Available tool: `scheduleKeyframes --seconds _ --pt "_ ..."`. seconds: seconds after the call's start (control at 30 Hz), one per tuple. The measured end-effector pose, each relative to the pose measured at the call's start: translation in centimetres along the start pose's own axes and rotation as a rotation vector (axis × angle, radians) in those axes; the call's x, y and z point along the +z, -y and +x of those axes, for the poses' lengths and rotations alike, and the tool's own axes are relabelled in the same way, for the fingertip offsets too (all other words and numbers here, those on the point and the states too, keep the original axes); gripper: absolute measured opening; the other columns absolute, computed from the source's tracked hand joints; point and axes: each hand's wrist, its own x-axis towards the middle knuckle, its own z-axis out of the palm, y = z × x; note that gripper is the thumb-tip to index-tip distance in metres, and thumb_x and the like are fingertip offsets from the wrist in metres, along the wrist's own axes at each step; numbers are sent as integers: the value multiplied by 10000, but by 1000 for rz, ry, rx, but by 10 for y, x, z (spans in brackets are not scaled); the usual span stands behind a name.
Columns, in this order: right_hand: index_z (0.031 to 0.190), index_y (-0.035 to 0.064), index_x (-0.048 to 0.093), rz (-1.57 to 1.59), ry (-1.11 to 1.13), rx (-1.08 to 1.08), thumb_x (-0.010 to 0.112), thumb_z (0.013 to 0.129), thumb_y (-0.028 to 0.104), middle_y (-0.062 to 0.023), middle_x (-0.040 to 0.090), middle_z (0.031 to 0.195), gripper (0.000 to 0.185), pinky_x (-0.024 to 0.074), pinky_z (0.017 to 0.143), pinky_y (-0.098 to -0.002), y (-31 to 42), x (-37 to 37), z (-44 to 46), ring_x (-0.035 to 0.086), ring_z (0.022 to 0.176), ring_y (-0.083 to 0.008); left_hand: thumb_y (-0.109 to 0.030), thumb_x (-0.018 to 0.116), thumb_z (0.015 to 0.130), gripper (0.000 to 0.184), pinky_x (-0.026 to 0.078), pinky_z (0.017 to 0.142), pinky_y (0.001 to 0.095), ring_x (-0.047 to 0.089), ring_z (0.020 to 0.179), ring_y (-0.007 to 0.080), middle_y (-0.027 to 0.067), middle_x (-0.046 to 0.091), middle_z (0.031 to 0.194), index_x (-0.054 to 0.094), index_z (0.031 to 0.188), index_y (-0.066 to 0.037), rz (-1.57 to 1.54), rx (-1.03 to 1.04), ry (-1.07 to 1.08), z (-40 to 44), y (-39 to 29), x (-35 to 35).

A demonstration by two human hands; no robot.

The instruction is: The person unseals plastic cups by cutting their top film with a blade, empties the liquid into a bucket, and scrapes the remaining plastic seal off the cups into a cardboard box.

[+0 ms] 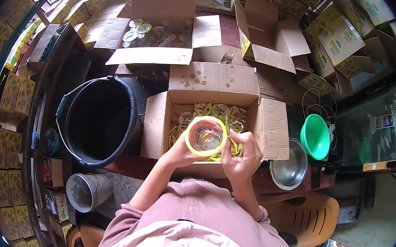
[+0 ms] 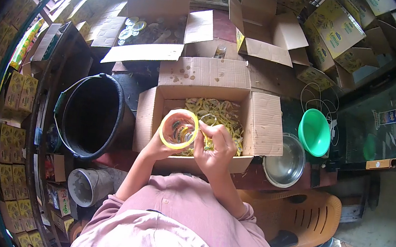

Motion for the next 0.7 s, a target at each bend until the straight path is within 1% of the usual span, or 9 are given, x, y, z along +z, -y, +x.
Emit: scheduleKeyframes --seconds 0.07,0.17,0.33,0.43,0.53,0.57,0.63,0.67,0.7 --pt "772 -9 595 -7 -2 14 630 650 -59 -85 547 652 136 422 532 -258 0 0 3 548 578 -170 -55 760 617 620 380 936 308 475 1070 171 77 472 1127 441 1148 -43 -20 3 8 0 0 2" --pt "771 -7 594 74 57 56 630 641 -64 -87 549 651 147 423 536 -260 -2 -4 4 547 577 -174 -53 758 608 627 374 940 309 475 1069 173 79 479 1121 440 1147 -41 -63 -9 -2 0 0 0" --pt "771 -9 598 78 38 27 619 632 -82 -88 555 655 159 423 543 -263 -1 -2 3 549 584 -175 -53 744 590 634 364 946 312 478 1063 179 82 485 1108 439 1146 -35 -92 -31 15 1 -3 -3" --pt "765 -11 597 47 33 7 611 630 -93 -89 558 656 158 425 549 -265 -3 -1 6 550 588 -176 -63 743 588 648 361 947 315 472 1070 183 84 480 1106 431 1154 -30 -23 -34 64 2 -6 -2" --pt "764 -11 597 65 55 -7 607 636 -98 -88 561 661 155 424 550 -263 -4 -1 10 549 587 -174 -67 744 584 653 360 943 315 463 1081 186 89 474 1110 432 1157 -29 -56 -6 72 1 -3 -4" --pt "765 -10 597 77 64 -9 606 640 -99 -87 562 664 154 424 550 -262 -4 -2 11 548 586 -173 -69 744 581 656 357 946 314 457 1085 188 88 455 1119 433 1158 -28 -62 -14 60 0 -2 -4" --pt "767 -8 597 101 55 63 613 648 -89 -86 567 672 146 421 548 -259 -5 -3 7 546 588 -169 -73 745 575 663 351 951 313 443 1094 191 88 418 1136 436 1159 -26 -75 -29 36 -1 -1 -5" --pt "768 -6 597 113 50 98 617 652 -85 -85 569 676 142 420 547 -257 -6 -3 5 545 588 -168 -75 745 573 670 348 953 312 439 1094 194 86 394 1144 433 1164 -26 -64 -13 23 -1 1 -6" --pt "768 -5 597 113 53 89 620 654 -80 -84 570 679 138 420 546 -256 -6 -3 4 544 590 -166 -77 744 571 678 345 956 310 434 1095 196 84 370 1151 430 1169 -26 -54 3 11 -2 2 -7"
